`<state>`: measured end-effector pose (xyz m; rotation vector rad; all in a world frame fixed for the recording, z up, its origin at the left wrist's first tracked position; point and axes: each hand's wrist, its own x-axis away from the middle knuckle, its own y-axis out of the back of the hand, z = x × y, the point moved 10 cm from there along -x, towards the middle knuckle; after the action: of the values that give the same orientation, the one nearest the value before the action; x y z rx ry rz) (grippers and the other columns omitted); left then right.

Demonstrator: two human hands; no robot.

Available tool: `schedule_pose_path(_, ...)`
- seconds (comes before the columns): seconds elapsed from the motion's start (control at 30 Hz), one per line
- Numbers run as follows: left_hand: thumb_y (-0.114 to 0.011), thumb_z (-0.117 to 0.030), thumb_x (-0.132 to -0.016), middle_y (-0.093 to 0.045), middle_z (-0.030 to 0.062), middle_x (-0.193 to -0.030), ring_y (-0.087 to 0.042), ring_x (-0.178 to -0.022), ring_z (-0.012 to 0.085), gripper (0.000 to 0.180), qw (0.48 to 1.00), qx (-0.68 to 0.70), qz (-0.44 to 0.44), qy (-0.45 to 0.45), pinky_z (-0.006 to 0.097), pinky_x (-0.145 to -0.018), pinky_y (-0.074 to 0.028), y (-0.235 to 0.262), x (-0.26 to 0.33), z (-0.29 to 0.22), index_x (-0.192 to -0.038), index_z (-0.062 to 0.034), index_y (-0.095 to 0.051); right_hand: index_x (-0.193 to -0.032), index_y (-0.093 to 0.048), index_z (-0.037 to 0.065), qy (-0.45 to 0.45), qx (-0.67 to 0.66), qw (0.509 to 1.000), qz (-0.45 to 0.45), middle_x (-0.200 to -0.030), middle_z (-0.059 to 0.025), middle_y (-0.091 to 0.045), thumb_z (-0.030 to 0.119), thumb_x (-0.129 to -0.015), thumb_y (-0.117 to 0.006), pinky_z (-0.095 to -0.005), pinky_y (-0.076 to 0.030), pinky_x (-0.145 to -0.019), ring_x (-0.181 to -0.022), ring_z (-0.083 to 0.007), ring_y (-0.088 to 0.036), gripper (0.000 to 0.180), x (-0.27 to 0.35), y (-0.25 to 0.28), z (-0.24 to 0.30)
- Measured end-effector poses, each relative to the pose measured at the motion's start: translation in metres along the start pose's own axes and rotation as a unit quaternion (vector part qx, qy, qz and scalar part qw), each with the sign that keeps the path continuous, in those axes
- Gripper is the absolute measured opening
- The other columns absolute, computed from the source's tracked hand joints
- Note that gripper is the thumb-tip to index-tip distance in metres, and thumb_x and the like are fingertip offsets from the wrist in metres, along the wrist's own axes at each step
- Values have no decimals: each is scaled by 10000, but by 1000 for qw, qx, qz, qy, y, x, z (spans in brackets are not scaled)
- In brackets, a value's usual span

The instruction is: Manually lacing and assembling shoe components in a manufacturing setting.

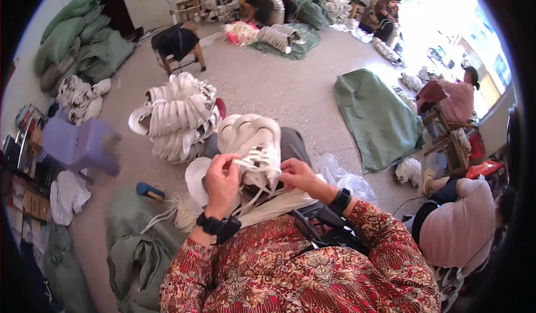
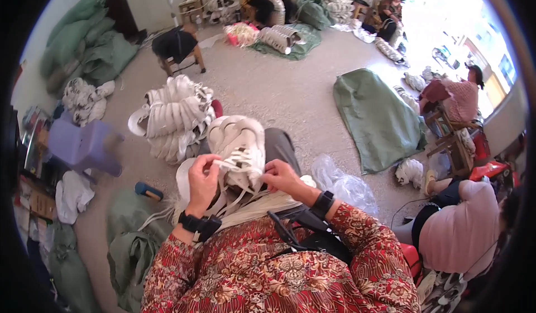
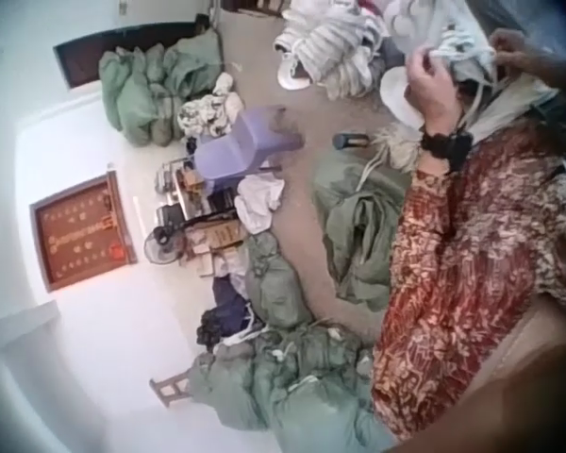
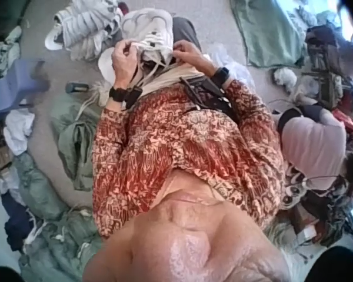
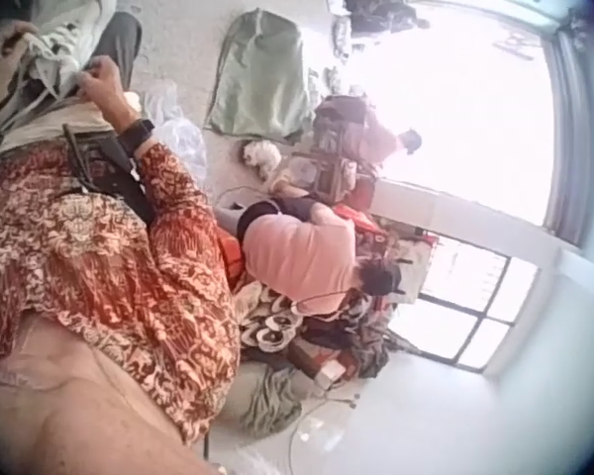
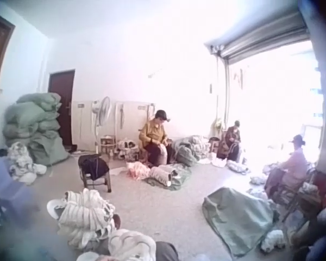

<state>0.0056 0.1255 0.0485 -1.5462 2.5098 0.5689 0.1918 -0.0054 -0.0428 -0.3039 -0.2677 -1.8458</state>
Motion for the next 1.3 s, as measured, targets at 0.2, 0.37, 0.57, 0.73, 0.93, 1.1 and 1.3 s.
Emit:
schedule_pose_path(0.2,-554,-12,-917,-656,59,-897,-610,-812,131,160,992,-44,103,-59,265,-734,-503,-17,17,-3,-1053,19,-632,-961,-615,13,25,-11,999,17,-844,-25,-606,211,-848,-770,-252,-522,-613,-731,-85,-575,275,0,-8,1)
schedule_pose_path(0.37,-550,-28,-909,-659,91,-909,-617,-845,173,208,976,-136,167,-41,290,-751,-506,-4,53,17,-1105,25,-597,-861,-602,37,87,64,994,14,-785,20,-601,221,-833,-801,-234,-443,-617,-729,-50,-522,273,-2,-9,16)
schedule_pose_path(0.57,-546,-48,-900,-663,129,-923,-624,-885,223,278,943,-246,224,27,321,-771,-509,1,75,29,-1166,32,-557,-910,-619,47,103,-50,983,141,-800,-23,-613,282,-881,-728,-246,-398,-594,-731,-69,-523,260,-22,-43,26)
schedule_pose_path(0.73,-542,-64,-892,-666,162,-935,-631,-918,265,341,905,-316,282,43,346,-787,-512,-9,84,37,-1217,37,-522,-959,-637,58,143,-152,954,213,-815,-67,-625,343,-929,-656,-258,-352,-571,-733,-88,-524,287,-53,-68,64)
schedule_pose_path(0.93,-537,-84,-883,-669,200,-950,-639,-958,315,420,845,-381,372,44,377,-807,-515,-36,94,43,-1279,44,-481,-1017,-659,71,189,-275,906,262,-832,-119,-640,416,-987,-569,-273,-298,-543,-736,-111,-524,358,-80,-91,118)
schedule_pose_path(1.1,-597,-75,-779,-658,194,-797,-662,-814,364,450,825,-416,383,-11,484,-765,-515,-67,99,36,-1217,-4,-529,-1004,-627,37,197,163,952,168,-859,-138,-668,163,-920,-558,-343,-483,-692,-799,-201,-637,166,-56,-159,113)
schedule_pose_path(1.3,-606,-74,-775,-624,200,-978,-609,-984,359,312,856,-332,339,-205,527,-888,-448,-59,81,-39,-1080,-9,-591,-1177,-605,0,199,121,942,240,-831,-131,-690,56,-890,-547,-359,-529,-714,-777,-217,-666,298,-13,-156,120)
